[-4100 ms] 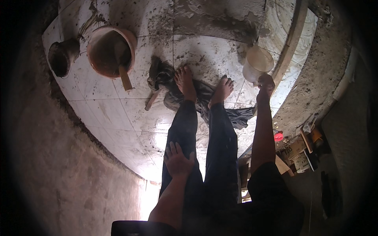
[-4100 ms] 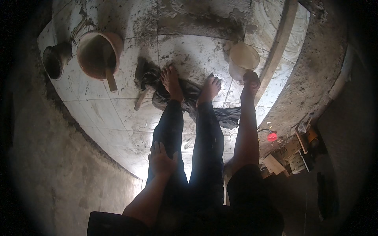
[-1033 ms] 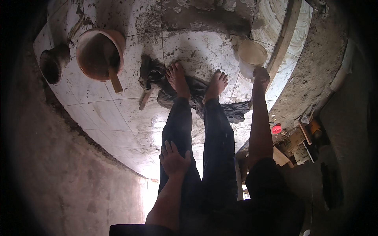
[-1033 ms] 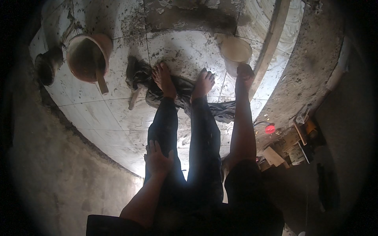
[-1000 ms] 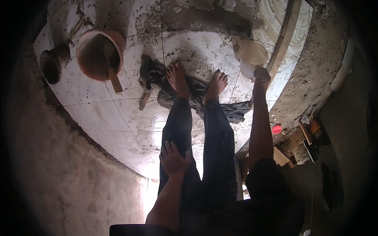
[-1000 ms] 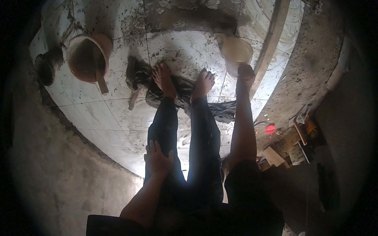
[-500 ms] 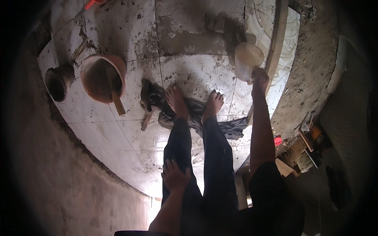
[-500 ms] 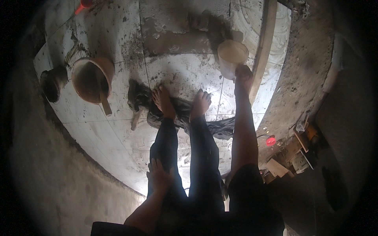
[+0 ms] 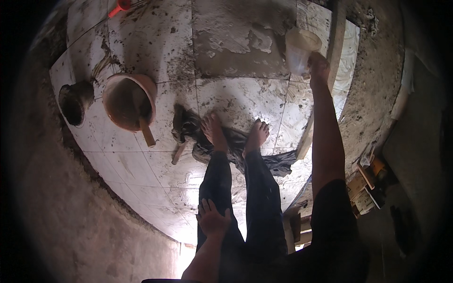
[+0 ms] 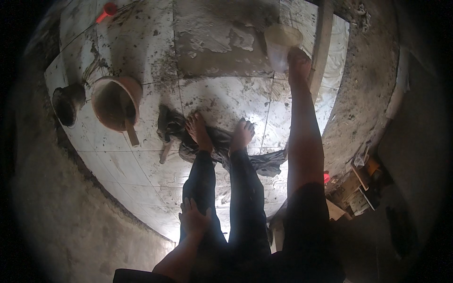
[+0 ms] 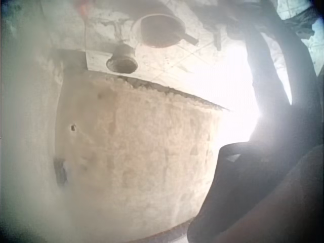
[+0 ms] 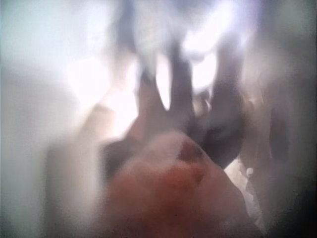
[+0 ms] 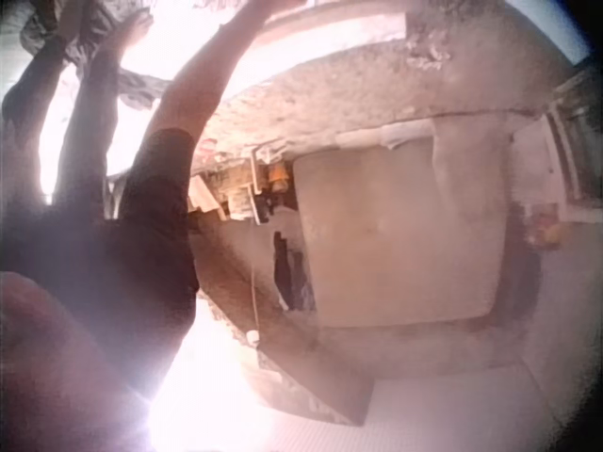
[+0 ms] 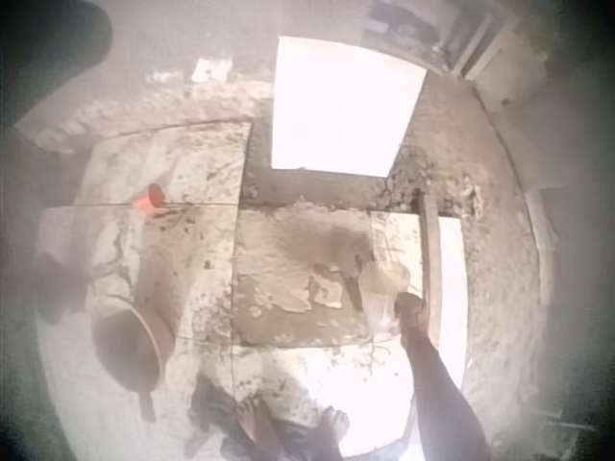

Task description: The person pours water onto the floor and spreads it with a trowel. They then apply a layer of cement mortar, smooth it out, and place a white ceramic tile onto the prepared area, pressing it down to secure it.

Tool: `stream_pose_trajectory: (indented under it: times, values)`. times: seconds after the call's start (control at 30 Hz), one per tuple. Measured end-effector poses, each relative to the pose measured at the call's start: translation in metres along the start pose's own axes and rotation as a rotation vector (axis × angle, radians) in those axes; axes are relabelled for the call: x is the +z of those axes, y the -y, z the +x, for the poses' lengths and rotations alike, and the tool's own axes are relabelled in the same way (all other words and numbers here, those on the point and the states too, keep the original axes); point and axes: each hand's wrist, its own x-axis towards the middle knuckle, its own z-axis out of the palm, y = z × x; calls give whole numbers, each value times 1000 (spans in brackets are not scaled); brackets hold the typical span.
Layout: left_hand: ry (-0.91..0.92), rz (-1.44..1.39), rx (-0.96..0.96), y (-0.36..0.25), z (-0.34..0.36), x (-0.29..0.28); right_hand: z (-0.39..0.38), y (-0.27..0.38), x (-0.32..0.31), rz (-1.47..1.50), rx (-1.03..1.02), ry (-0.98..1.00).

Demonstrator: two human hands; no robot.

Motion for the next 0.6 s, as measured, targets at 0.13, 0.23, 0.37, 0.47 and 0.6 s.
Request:
stream_pose_trajectory:
  times: [0.13, 0.23, 0.37, 0.47, 0.6]
  values:
    - [-8, -11, 7, 0, 0, -6, 15, 15, 8, -213, -84, 28]
    - [-18, -28, 16, 1, 1, -8, 32, 4, 15, -387, -289, 21]
    - [-11, -47, 10, 1, 1, -12, 46, 6, 36, -353, -358, 29]
    - [13, -60, 3, 2, 2, -14, 51, 9, 53, -338, -298, 66]
    - [33, -75, -8, 4, 4, -13, 52, 30, 72, -445, -303, 143]
